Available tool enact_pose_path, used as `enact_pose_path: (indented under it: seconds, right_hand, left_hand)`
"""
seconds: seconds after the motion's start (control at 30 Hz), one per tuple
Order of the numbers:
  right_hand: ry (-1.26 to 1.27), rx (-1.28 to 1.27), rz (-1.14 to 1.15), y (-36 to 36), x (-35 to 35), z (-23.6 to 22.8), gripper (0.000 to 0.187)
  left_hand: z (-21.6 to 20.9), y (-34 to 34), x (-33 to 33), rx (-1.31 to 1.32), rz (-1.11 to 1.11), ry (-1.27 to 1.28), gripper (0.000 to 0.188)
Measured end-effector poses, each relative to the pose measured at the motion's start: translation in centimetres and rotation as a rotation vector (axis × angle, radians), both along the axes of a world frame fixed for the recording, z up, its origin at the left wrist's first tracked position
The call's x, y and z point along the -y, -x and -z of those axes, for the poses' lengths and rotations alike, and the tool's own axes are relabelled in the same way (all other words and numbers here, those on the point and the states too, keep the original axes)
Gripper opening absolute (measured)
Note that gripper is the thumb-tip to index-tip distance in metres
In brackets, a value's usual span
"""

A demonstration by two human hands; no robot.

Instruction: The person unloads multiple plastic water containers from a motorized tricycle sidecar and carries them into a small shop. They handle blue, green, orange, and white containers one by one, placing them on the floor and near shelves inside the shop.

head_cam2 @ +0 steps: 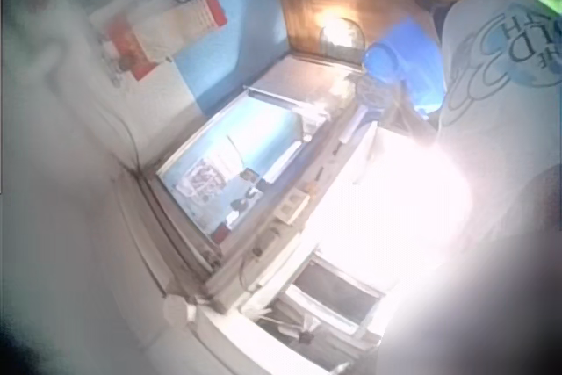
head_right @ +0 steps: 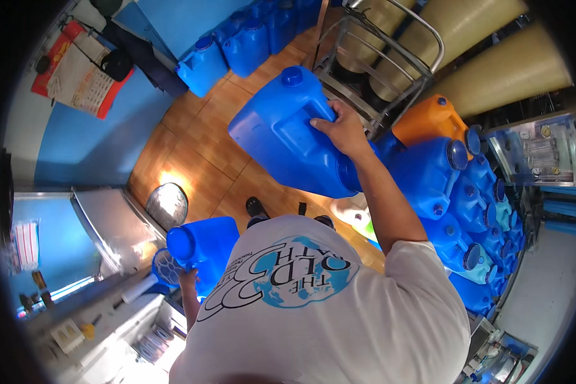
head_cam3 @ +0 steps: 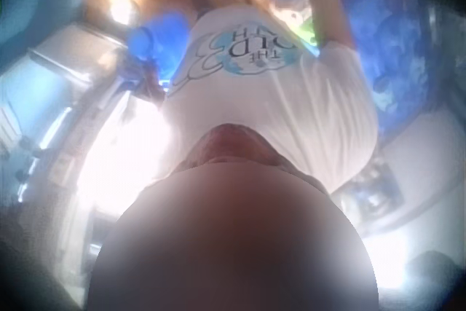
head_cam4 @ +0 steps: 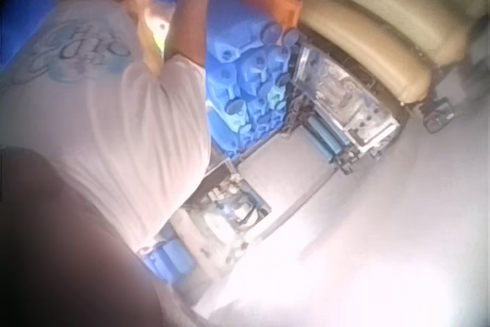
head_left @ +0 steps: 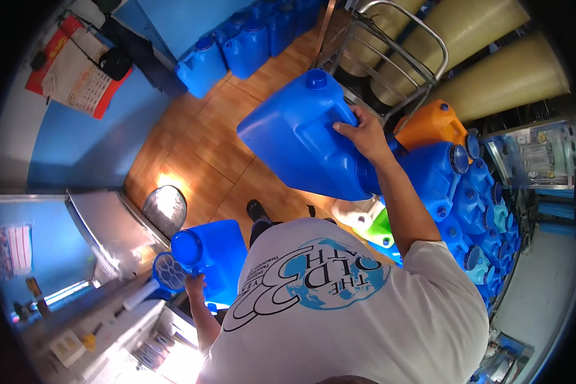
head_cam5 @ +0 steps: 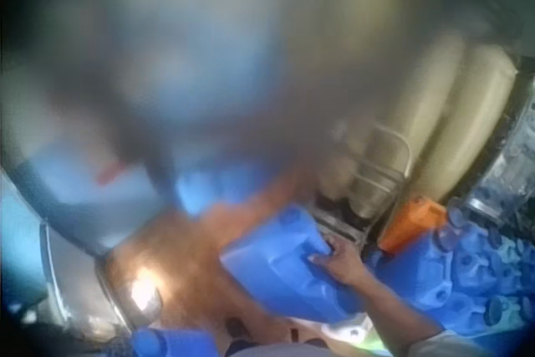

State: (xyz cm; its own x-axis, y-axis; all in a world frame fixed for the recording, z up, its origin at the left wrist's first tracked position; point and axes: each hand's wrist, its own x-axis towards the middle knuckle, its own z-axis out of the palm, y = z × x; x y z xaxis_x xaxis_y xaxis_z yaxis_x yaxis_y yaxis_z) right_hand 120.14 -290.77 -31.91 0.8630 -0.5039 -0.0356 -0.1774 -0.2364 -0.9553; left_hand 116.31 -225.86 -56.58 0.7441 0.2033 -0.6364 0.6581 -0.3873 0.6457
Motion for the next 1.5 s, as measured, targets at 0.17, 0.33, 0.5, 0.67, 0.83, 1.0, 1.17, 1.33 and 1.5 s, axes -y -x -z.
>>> enact_pose_path:
  seconds: [0.17, 0.33, 0.5, 0.67, 0.83, 1.0, 1.17, 1.33, 1.5]
  right_hand:
    - [0.113, -0.045, 0.065, -13.7, 0.1, 0.0, 0.036]
    - [0.094, -0.105, 0.062, -22.1, 0.6, -1.5, 0.036]
    - [0.059, -0.115, 0.055, -31.8, 4.3, -0.8, 0.035]
    - [-0.035, -0.135, 0.063, -43.5, 9.6, 1.1, 0.041]
    - [0.048, -0.109, -0.052, -53.6, 14.7, 1.3, 0.045]
    - [0.088, -0.155, 0.076, -62.1, 20.5, 1.6, 0.050]
    - [0.047, -0.270, 0.225, -67.9, 25.2, 1.9, 0.053]
    - [-0.001, -0.289, 0.394, -72.6, 31.2, 1.5, 0.055]
    - [0.170, -0.242, 0.427, -77.0, 37.0, 1.5, 0.050]
  left_hand:
    - [0.2, -13.3, -0.1, -0.102, 0.020, -0.013, 0.026]
    - [-2.5, -28.3, 2.2, -0.066, 0.231, -0.037, 0.026]
    - [-3.3, -43.8, 9.9, 0.153, 0.543, -0.385, 0.052]
    - [-7.1, -57.4, 18.3, 0.310, 0.732, -0.625, 0.062]
    - [-11.0, -69.1, 25.0, 0.425, 0.730, -0.575, 0.056]
    - [-10.8, -83.8, 32.1, 0.602, 0.820, -0.537, 0.054]
    - [-10.4, -96.5, 40.0, 0.317, 0.879, -0.402, 0.057]
    - [-12.4, -104.0, 50.1, 0.121, 1.026, -0.226, 0.055]
    - [-13.3, -110.3, 60.0, 0.125, 1.194, -0.106, 0.045]
